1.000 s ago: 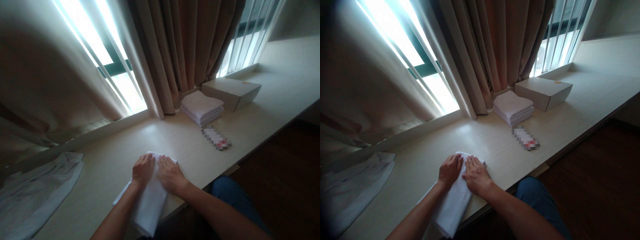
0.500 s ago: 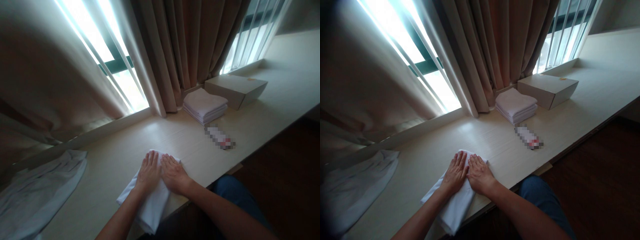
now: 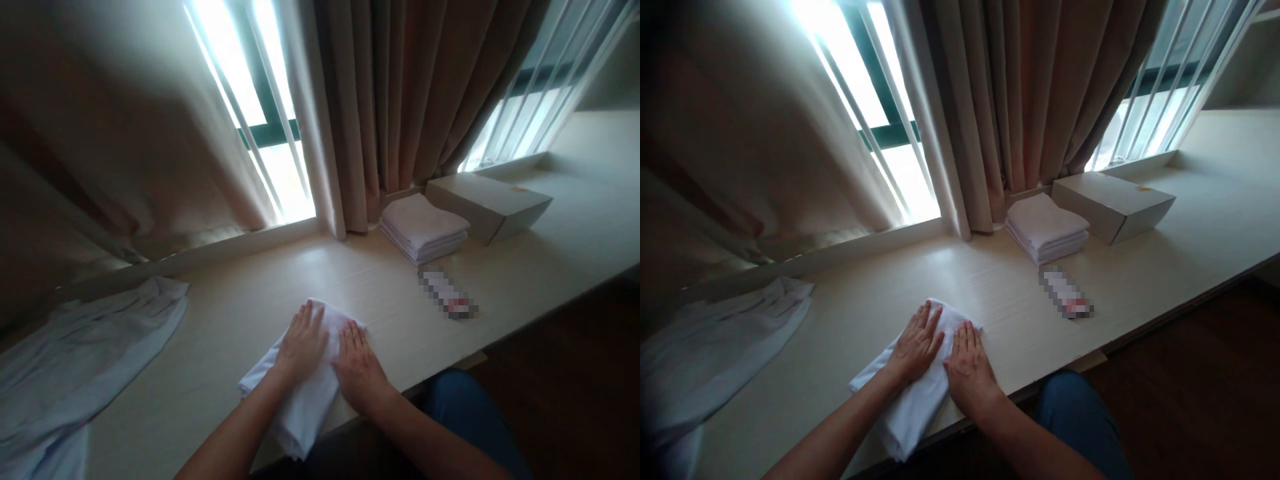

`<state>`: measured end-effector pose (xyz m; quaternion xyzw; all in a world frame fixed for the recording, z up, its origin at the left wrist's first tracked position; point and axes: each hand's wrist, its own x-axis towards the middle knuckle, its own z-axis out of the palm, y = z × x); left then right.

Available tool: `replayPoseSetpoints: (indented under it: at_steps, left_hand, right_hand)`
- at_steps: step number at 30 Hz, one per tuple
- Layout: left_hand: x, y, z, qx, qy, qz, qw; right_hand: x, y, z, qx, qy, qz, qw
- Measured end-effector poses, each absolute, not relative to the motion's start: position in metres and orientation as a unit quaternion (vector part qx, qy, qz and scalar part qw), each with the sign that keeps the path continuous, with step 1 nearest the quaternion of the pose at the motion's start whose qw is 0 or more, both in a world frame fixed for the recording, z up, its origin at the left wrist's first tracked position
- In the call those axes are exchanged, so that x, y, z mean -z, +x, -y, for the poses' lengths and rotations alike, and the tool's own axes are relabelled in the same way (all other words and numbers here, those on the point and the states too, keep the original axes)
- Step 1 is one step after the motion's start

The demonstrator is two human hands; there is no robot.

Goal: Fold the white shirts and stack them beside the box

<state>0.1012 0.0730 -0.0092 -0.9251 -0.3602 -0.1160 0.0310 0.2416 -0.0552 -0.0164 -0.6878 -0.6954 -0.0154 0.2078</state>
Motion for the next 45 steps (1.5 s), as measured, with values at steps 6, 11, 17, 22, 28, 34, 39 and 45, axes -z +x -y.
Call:
replayPoseSetpoints:
  at_steps: [6,11,17,22,28,34,39,45]
  left_hand:
    - [0.003,0.101,-0.068,0.123,-0.917,0.379,0.017]
    - [0.003,0.098,-0.068,0.121,-0.914,0.386,0.015]
    - [-0.003,0.101,-0.066,0.118,-0.913,0.391,0.027]
    - [-0.03,0.087,-0.039,0.105,-0.901,0.417,0.058]
    - [-0.025,0.017,-0.001,0.068,-0.843,0.533,0.038]
    - [0.0,-0.018,-0.005,0.083,-0.866,0.494,0.0]
    - [0.007,-0.018,-0.008,0.109,-0.874,0.474,0.008]
    - [0.001,-0.015,-0.004,0.125,-0.867,0.483,-0.002]
  right_hand:
    - [0.006,0.242,0.058,0.014,-0.695,0.692,0.194]
    - [0.012,0.24,0.055,-0.015,-0.706,0.695,0.135]
    - [0.021,0.237,0.058,-0.01,-0.72,0.684,0.114]
    - [0.017,0.236,0.066,-0.011,-0.711,0.696,0.105]
    - [0.005,0.237,0.065,-0.008,-0.711,0.698,0.083]
    - [-0.021,0.234,0.063,0.036,-0.668,0.729,0.147]
    - [-0.02,0.215,0.067,0.01,-0.577,0.795,0.186]
    - [-0.007,0.203,0.074,-0.051,-0.556,0.814,0.162]
